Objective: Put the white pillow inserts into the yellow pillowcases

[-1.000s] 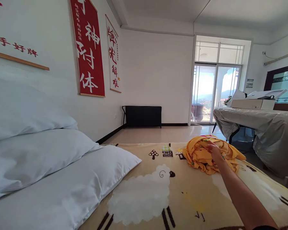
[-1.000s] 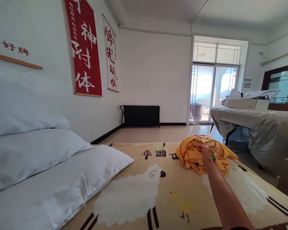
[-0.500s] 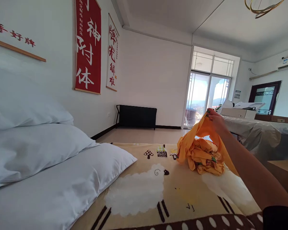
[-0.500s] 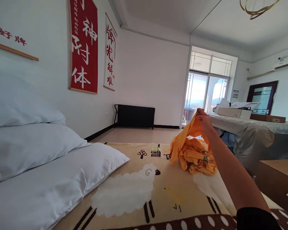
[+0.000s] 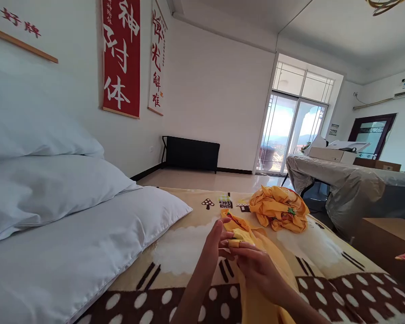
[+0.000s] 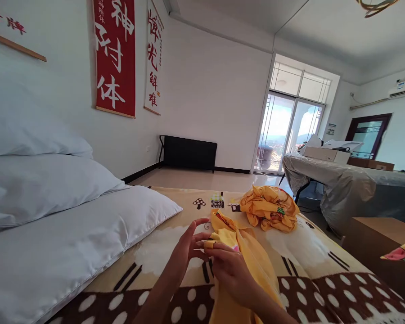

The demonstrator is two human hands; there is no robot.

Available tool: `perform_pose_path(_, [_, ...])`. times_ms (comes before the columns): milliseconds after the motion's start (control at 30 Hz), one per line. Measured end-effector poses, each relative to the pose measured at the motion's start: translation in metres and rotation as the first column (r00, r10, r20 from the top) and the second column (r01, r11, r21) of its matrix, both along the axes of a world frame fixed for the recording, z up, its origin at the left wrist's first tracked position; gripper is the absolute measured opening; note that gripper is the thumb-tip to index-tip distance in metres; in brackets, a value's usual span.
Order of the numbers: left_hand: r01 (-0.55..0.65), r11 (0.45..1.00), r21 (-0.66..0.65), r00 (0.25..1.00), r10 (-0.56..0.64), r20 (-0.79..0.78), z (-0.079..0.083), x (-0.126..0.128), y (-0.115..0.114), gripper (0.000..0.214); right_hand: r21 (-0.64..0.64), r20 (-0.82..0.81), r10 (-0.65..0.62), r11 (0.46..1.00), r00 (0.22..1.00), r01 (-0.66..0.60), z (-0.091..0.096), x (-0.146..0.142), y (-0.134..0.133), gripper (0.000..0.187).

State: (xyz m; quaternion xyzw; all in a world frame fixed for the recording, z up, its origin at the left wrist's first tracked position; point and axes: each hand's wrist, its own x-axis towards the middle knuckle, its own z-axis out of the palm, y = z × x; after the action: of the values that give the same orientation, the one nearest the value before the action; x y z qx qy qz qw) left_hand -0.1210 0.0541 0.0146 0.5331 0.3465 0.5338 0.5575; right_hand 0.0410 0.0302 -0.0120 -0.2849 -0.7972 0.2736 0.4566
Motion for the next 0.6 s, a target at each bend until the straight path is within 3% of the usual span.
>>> perform_pose_path(67, [-0.021, 1.0, -0.007, 0.98, 0.02, -0.198, -0.007, -0.006, 0.006, 0.067, -0.052, -0.048, -0.007, 0.999, 0.999, 0.005, -0.03, -0.015, 0.004, 0.033])
perform_pose_path(133, [-0.043, 0.996, 0.076, 0.918, 0.069, -0.39, -0.018, -0.005, 0.012, 0.054, -0.059, 0.027, 0.071, 0.996, 0.997, -0.07, -0.042, -0.023, 0.006, 0.043])
perform_pose_path(233, [-0.039, 0.987, 0.158, 0.851, 0.116, -0.512, -0.032, 0.001, 0.018, 0.036, -0.121, 0.235, 0.302, 0.952, 0.924, -0.281, -0.037, -0.018, 0.003, 0.055])
perform_pose_path(300, [-0.045, 0.985, 0.165, 0.855, 0.123, -0.503, -0.033, 0.003, 0.02, 0.032, -0.198, 0.267, 0.313, 0.943, 0.911, -0.266, -0.027, -0.006, 0.004, 0.039])
perform_pose_path(367, [-0.065, 0.987, 0.149, 0.89, 0.125, -0.439, -0.028, 0.001, 0.018, 0.031, -0.201, 0.238, 0.119, 0.977, 0.964, -0.071, -0.023, 0.013, 0.014, 0.02])
perform_pose_path(400, [-0.075, 0.987, 0.141, 0.907, 0.126, -0.401, -0.023, -0.001, 0.016, 0.032, -0.165, 0.216, -0.033, 0.984, 0.976, 0.069, -0.024, 0.024, 0.023, 0.02])
perform_pose_path(500, [-0.083, 0.986, 0.141, 0.941, 0.124, -0.314, -0.006, -0.01, 0.007, 0.031, -0.014, 0.175, -0.421, 0.903, 0.89, 0.43, -0.044, 0.058, 0.06, 0.029])
perform_pose_path(567, [-0.098, 0.987, 0.127, 0.96, 0.127, -0.248, 0.004, -0.014, 0.001, 0.029, -0.025, 0.138, -0.529, 0.843, 0.837, 0.537, -0.067, 0.074, 0.084, 0.044])
perform_pose_path(600, [-0.11, 0.988, 0.11, 0.97, 0.131, -0.205, 0.007, -0.015, -0.002, 0.029, -0.067, 0.111, -0.527, 0.842, 0.843, 0.535, -0.079, 0.078, 0.093, 0.046])
